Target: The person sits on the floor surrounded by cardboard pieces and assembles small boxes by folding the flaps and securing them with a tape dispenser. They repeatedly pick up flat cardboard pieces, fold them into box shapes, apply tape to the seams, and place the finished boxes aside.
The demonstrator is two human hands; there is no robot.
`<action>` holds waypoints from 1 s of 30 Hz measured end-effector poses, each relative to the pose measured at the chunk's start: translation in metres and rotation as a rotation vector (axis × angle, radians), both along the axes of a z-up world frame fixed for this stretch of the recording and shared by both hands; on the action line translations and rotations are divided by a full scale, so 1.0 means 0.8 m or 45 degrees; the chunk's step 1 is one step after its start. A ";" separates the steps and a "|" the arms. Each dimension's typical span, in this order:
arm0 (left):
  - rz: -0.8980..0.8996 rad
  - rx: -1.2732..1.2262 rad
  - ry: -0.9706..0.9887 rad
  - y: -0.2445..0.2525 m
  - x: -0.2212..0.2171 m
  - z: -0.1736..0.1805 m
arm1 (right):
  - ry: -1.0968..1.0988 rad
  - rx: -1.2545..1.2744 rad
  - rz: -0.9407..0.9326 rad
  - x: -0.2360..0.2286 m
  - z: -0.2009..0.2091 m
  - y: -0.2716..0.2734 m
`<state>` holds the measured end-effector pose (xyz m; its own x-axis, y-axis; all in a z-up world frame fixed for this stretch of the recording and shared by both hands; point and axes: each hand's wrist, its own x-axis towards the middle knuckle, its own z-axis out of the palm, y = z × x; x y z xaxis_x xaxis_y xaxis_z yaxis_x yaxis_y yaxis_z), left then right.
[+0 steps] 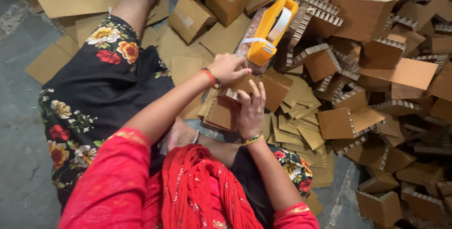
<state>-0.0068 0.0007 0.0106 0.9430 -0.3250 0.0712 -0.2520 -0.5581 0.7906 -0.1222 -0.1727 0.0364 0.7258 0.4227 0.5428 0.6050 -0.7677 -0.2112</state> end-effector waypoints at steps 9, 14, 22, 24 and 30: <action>-0.089 0.015 -0.058 0.004 -0.090 0.014 | 0.597 0.322 0.346 0.029 0.032 -0.045; -0.038 0.014 -0.164 0.004 -0.106 0.020 | 0.212 0.305 -0.648 0.120 -0.027 -0.220; 0.035 0.097 -0.222 -0.001 -0.112 0.030 | 0.561 0.445 -1.028 0.128 -0.147 -0.291; 0.042 0.115 -0.198 -0.001 -0.112 0.031 | 0.761 0.464 -1.127 0.133 -0.150 -0.283; 0.079 0.083 -0.260 0.004 -0.115 0.037 | 0.723 0.561 -0.680 0.100 -0.092 -0.366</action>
